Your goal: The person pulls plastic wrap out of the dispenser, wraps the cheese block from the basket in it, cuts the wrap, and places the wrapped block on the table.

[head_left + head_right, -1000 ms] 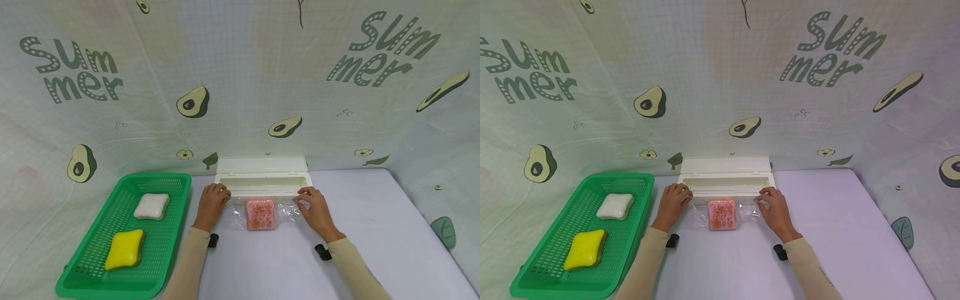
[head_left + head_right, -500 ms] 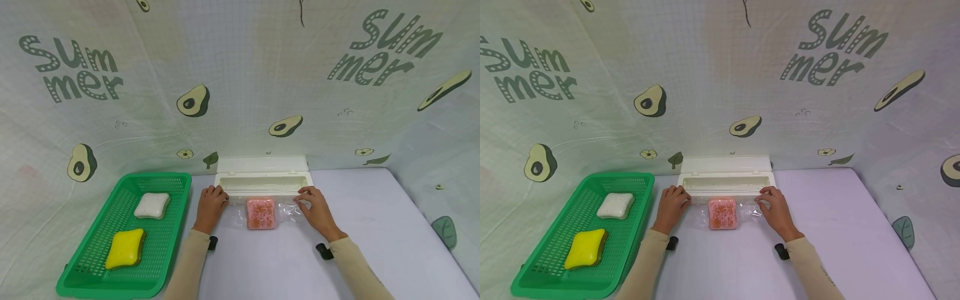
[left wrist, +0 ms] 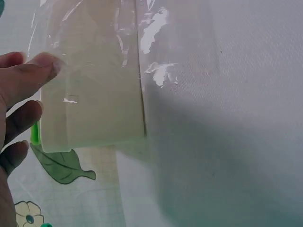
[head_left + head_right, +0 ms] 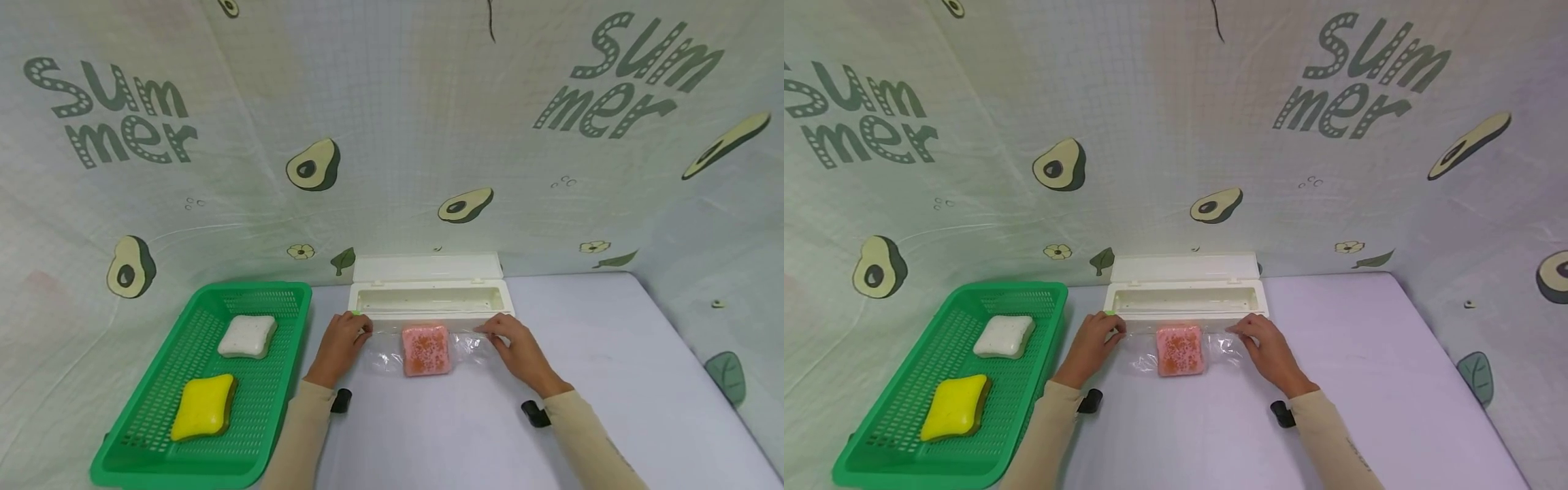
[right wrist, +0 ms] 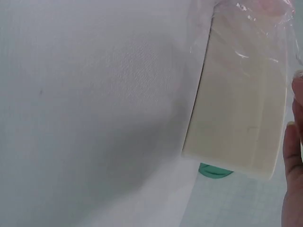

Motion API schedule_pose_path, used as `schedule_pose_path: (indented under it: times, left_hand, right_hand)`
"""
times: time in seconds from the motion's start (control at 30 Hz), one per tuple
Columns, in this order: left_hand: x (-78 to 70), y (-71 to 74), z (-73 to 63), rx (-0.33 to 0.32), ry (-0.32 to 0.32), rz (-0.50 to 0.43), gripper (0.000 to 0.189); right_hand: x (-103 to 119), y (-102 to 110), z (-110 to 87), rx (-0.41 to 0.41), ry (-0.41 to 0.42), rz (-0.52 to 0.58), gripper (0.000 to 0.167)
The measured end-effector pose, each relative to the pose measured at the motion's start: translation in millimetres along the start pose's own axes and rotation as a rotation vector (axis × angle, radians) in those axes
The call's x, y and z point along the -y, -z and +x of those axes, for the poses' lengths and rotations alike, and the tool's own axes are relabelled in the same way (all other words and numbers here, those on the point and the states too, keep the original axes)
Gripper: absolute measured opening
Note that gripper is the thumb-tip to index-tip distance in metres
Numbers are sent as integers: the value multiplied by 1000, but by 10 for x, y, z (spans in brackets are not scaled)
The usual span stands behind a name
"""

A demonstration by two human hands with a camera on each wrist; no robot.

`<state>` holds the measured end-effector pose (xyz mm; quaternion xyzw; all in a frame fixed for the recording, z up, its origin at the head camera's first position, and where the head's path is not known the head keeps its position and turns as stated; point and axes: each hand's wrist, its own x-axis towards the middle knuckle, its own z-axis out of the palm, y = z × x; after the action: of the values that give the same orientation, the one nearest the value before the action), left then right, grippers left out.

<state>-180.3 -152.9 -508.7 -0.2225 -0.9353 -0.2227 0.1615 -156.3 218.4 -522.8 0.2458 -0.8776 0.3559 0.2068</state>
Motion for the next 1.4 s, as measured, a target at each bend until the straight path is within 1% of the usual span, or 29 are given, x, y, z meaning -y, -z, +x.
schedule_pose_path:
  times: [0.1, 0.17, 0.23, 0.37, 0.47, 0.53, 0.63, 0.7, 0.8, 0.9, 0.97, 1.07, 1.27, 1.33, 1.4]
  left_hand:
    - [4, 8, -24, 26, -19, 8, 31]
    - [15, 0, -39, 44, -51, 43, 37]
    - [26, -7, -46, 54, -89, 86, 34]
    - [24, -15, -44, 77, -114, 144, 32]
    - [39, -41, -48, 76, -156, 209, 34]
    - [48, -63, -54, 71, -188, 263, 34]
    - [42, -92, -62, 65, -232, 331, 36]
    - [16, -104, -63, 72, -245, 348, 37]
    - [-40, -130, -57, 98, -243, 360, 39]
    - [-83, -183, -45, 126, -228, 361, 39]
    - [-109, -221, -37, 145, -220, 347, 38]
    - [-159, -260, -27, 176, -212, 301, 35]
    - [-276, -281, -38, 258, -161, 220, 38]
    - [-314, -269, -56, 261, -149, 195, 40]
    - [-350, -254, -79, 248, -147, 176, 40]
  right_hand:
    - [-56, 28, -19, 39, 119, 12, 41]
    - [-98, 41, -28, 48, 188, 0, 40]
    - [-129, 48, -34, 49, 239, -43, 42]
    - [-144, 55, -32, 56, 320, -165, 53]
    - [-141, 70, -30, 78, 386, -243, 57]
    - [-127, 83, -31, 99, 410, -283, 56]
    - [-85, 104, -46, 139, 415, -332, 52]
    - [-48, 117, -67, 167, 404, -353, 49]
    - [1, 129, -110, 207, 381, -348, 46]
    - [54, 135, -156, 258, 333, -307, 40]
    - [101, 141, -186, 297, 291, -270, 36]
    - [179, 153, -233, 353, 248, -210, 31]
    - [339, 169, -353, 457, 210, -115, 24]
    - [392, 172, -399, 490, 200, -92, 22]
    - [442, 175, -443, 518, 199, -64, 20]
